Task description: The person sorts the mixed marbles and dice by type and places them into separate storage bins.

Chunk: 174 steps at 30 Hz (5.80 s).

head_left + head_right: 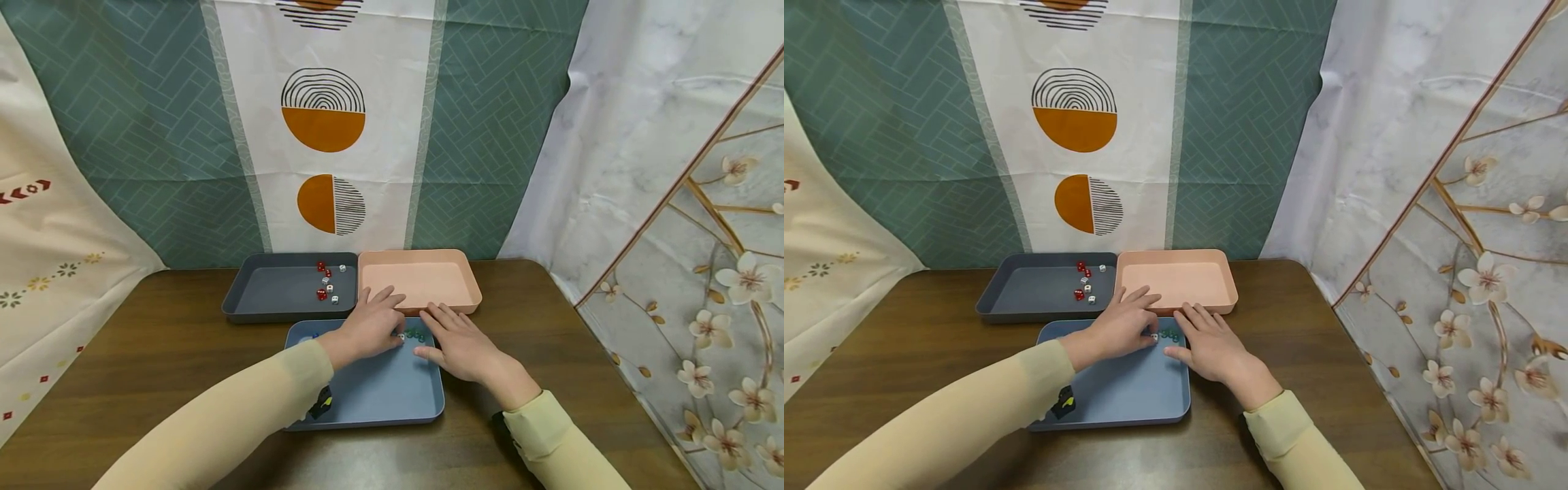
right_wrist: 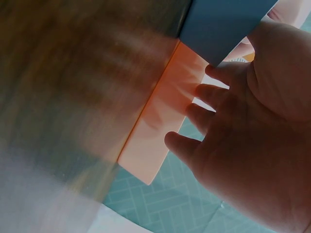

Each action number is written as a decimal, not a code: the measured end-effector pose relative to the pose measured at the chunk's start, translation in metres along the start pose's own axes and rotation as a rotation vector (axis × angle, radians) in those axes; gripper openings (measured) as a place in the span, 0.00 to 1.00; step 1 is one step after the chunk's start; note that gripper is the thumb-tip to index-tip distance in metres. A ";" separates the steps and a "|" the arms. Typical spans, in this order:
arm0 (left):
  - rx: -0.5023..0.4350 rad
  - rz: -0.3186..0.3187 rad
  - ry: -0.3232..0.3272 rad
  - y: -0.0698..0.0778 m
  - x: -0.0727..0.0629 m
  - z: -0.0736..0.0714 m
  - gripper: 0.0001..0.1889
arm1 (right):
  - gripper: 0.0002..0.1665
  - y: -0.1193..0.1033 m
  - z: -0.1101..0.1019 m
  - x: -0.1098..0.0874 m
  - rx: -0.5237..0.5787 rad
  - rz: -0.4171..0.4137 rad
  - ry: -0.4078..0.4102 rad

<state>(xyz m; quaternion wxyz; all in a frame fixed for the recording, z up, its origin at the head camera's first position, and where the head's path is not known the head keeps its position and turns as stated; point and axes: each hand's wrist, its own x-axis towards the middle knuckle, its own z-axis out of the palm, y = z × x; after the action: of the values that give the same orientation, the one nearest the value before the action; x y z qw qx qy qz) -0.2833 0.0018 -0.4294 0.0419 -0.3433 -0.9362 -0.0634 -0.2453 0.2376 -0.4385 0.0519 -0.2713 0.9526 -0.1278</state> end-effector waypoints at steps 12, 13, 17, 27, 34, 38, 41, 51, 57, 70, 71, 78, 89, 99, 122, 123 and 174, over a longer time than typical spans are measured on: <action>0.001 -0.004 0.039 -0.003 -0.009 -0.014 0.06 | 0.50 0.000 0.001 0.001 -0.020 0.010 -0.005; 0.001 -0.005 0.043 -0.003 -0.010 -0.016 0.06 | 0.50 0.000 0.001 0.000 -0.020 0.012 -0.007; -0.013 -0.008 0.063 -0.005 -0.013 -0.024 0.05 | 0.49 -0.003 -0.001 -0.001 -0.011 0.011 -0.007; 0.025 -0.052 0.085 -0.017 -0.022 -0.042 0.03 | 0.50 -0.003 -0.001 0.000 -0.021 0.027 -0.013; 0.090 -0.064 0.116 -0.030 -0.027 -0.054 0.04 | 0.50 -0.003 0.000 0.000 -0.015 0.025 -0.009; 0.074 -0.087 0.147 -0.040 -0.029 -0.060 0.05 | 0.49 -0.003 0.000 0.000 -0.010 0.019 -0.008; 0.045 -0.114 0.163 -0.048 -0.031 -0.065 0.04 | 0.49 -0.003 0.000 0.000 -0.006 0.015 -0.010; 0.007 -0.204 0.218 -0.082 -0.036 -0.074 0.08 | 0.49 -0.003 -0.001 -0.001 0.001 -0.001 -0.009; -0.003 -0.247 0.238 -0.098 -0.038 -0.077 0.09 | 0.50 -0.003 -0.001 -0.002 0.001 0.006 -0.011; -0.004 -0.308 0.247 -0.116 -0.035 -0.074 0.08 | 0.49 -0.003 -0.002 -0.002 -0.004 -0.004 -0.005; -0.005 -0.312 0.246 -0.116 -0.034 -0.074 0.08 | 0.49 -0.003 -0.002 -0.002 -0.003 -0.003 -0.007; -0.022 -0.332 0.227 -0.117 -0.029 -0.070 0.08 | 0.49 -0.003 -0.001 -0.001 0.009 0.002 -0.004; 0.011 -0.350 0.216 -0.118 -0.019 -0.064 0.08 | 0.50 -0.004 0.000 -0.001 0.009 0.000 -0.011; 0.008 -0.352 0.211 -0.116 -0.014 -0.063 0.09 | 0.49 -0.004 -0.001 -0.002 0.011 0.013 -0.014; 0.034 -0.347 0.182 -0.116 -0.034 -0.062 0.27 | 0.49 -0.005 -0.002 -0.001 0.007 0.012 -0.017; 0.039 -0.342 0.184 -0.116 -0.037 -0.062 0.27 | 0.49 -0.005 -0.002 -0.001 0.002 0.013 -0.019; -0.090 -0.279 0.167 -0.096 -0.139 -0.023 0.40 | 0.48 -0.007 -0.004 -0.001 0.000 0.002 0.015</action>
<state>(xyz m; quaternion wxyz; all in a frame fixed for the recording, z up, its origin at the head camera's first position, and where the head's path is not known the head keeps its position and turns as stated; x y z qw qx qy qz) -0.2387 -0.1630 -0.4320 0.0949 -0.2052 -0.9641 -0.1389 -0.2418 0.2331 -0.4329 0.0451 -0.2695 0.9532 -0.1298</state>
